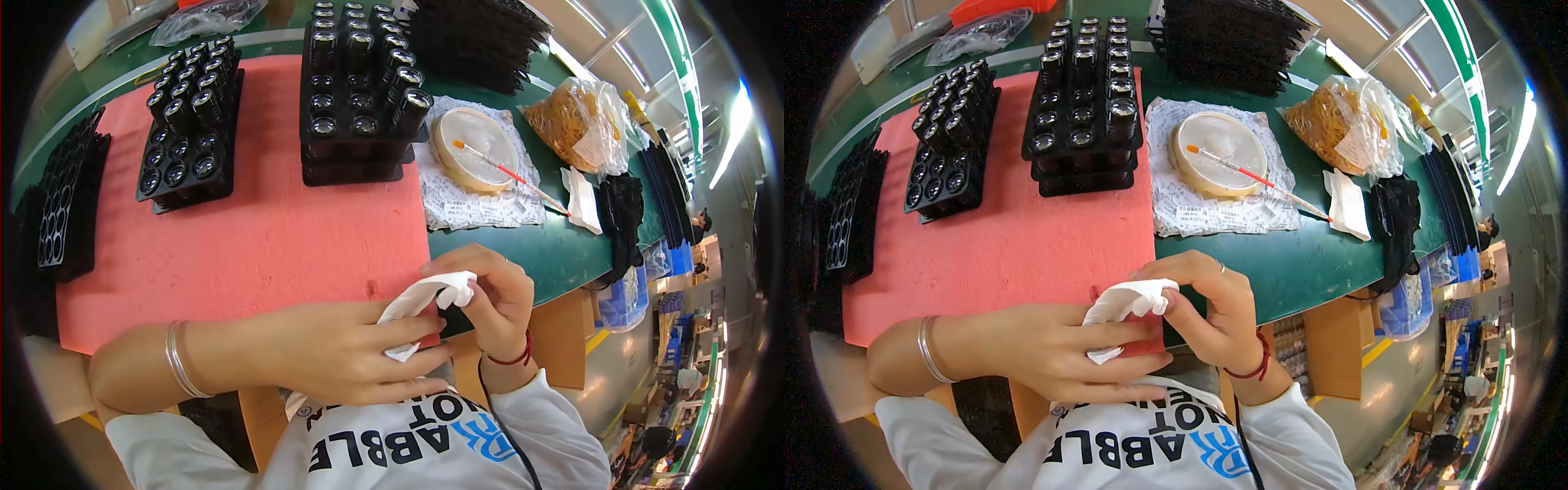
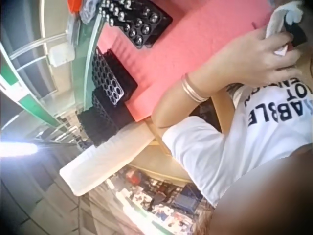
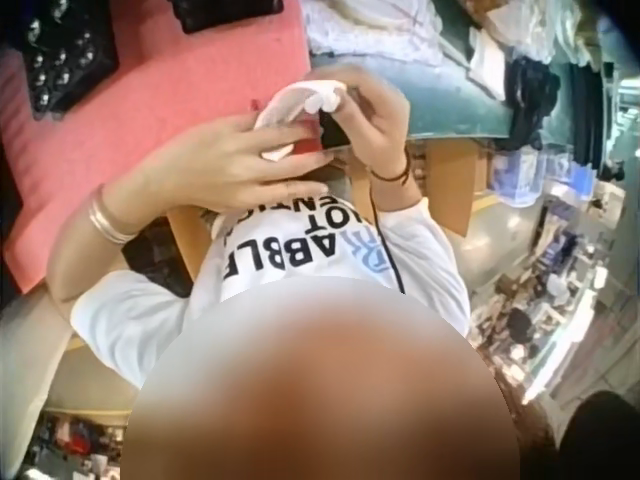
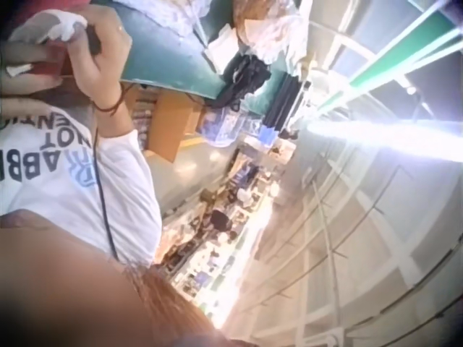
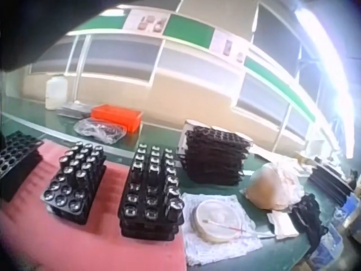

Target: Apply a coating substance to small cylindrical lighting components using a brush and organize them into a tray.

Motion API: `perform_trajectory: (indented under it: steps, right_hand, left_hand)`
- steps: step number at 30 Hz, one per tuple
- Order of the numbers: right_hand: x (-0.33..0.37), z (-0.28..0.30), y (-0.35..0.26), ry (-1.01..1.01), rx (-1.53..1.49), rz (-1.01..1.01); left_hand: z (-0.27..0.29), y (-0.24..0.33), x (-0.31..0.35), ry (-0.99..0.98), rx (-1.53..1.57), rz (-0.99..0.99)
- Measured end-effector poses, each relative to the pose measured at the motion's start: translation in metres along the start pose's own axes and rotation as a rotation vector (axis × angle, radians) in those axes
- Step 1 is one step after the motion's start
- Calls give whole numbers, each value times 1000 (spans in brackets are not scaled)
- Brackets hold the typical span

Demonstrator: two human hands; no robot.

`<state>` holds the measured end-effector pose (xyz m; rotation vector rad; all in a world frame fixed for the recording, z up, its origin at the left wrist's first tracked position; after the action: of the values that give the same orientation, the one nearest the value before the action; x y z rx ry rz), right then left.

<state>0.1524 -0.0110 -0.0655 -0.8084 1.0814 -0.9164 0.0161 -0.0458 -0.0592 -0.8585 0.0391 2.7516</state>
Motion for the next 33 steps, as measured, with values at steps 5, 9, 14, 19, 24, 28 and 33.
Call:
perform_trajectory:
  steps: [5,9,14,19,24,28,33]
  right_hand:
    - [2,5,6,45,48,-56]
    - [3,6,5,109,74,-39]
    - [4,8,7,168,100,-51]
    - [2,8,7,178,112,-59]
    - [3,10,10,197,117,-89]
    - [3,10,8,191,126,-62]
    - [3,10,7,193,115,-35]
  left_hand:
    - [-4,-1,-3,3,123,37]
    - [-5,-1,-3,-15,115,47]
    - [-2,-3,-3,0,199,55]
    - [6,-11,-3,48,482,180]
    - [9,-16,-4,127,610,209]
    - [10,-18,-4,169,679,214]
    - [11,-19,-3,190,710,221]
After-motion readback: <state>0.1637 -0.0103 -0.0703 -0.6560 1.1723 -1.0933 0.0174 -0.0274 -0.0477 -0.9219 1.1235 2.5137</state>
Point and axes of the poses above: each hand's wrist, its own x-axis away from the middle knuckle, its own z-axis out of the back of the hand, y = z × x, the point moved 7 cm from there along -x, towards the middle knuckle, and after that the axes turned 4 degrees about -z, right-handed, at the moved point
